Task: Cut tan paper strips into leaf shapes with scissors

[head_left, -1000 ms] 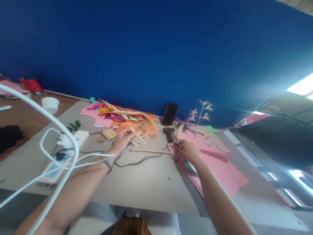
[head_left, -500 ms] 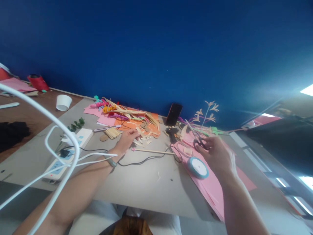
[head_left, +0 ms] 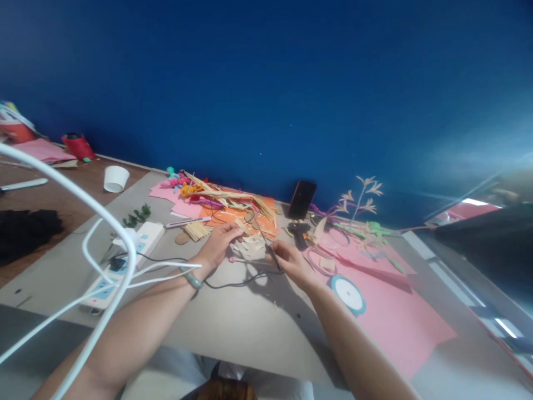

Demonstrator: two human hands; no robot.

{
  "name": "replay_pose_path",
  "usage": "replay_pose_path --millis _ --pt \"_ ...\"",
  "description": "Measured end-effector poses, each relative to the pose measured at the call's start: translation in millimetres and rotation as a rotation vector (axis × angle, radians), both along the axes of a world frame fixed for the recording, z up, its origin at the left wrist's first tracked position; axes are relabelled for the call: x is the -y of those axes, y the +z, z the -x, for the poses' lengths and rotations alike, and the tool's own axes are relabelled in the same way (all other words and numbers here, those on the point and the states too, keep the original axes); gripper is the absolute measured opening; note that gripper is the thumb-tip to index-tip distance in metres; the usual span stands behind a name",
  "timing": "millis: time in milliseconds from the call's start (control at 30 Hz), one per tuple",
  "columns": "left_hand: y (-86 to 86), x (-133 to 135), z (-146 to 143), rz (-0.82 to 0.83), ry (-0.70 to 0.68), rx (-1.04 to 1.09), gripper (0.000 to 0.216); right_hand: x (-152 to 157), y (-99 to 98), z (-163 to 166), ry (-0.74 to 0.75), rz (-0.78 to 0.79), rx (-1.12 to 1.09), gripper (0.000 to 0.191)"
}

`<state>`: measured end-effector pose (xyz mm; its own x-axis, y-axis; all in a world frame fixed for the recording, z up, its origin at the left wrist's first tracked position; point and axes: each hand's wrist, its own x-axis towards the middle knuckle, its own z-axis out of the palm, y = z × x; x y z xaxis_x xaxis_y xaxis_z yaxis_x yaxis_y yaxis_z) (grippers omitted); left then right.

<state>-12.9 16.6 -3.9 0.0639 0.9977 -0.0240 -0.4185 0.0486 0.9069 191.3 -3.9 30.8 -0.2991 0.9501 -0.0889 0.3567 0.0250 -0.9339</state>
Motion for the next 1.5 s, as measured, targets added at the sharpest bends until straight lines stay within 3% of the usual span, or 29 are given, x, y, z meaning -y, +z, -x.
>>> replay_pose_path --millis 333,1233,1500 --pt "-2.4 4 -3 0.084 -0.061 -0.020 0.018 7 -0.5 2 0.147 0.158 -0.002 0.045" --pt "-12.3 2 -2 0.151 -0.100 -0.082 0.019 6 -16.1 2 0.074 0.141 0.008 0.045" --pt "-8.1 4 -2 0.176 -0.106 -0.109 0.018 5 -18.1 0 0.071 0.139 0.004 0.045"
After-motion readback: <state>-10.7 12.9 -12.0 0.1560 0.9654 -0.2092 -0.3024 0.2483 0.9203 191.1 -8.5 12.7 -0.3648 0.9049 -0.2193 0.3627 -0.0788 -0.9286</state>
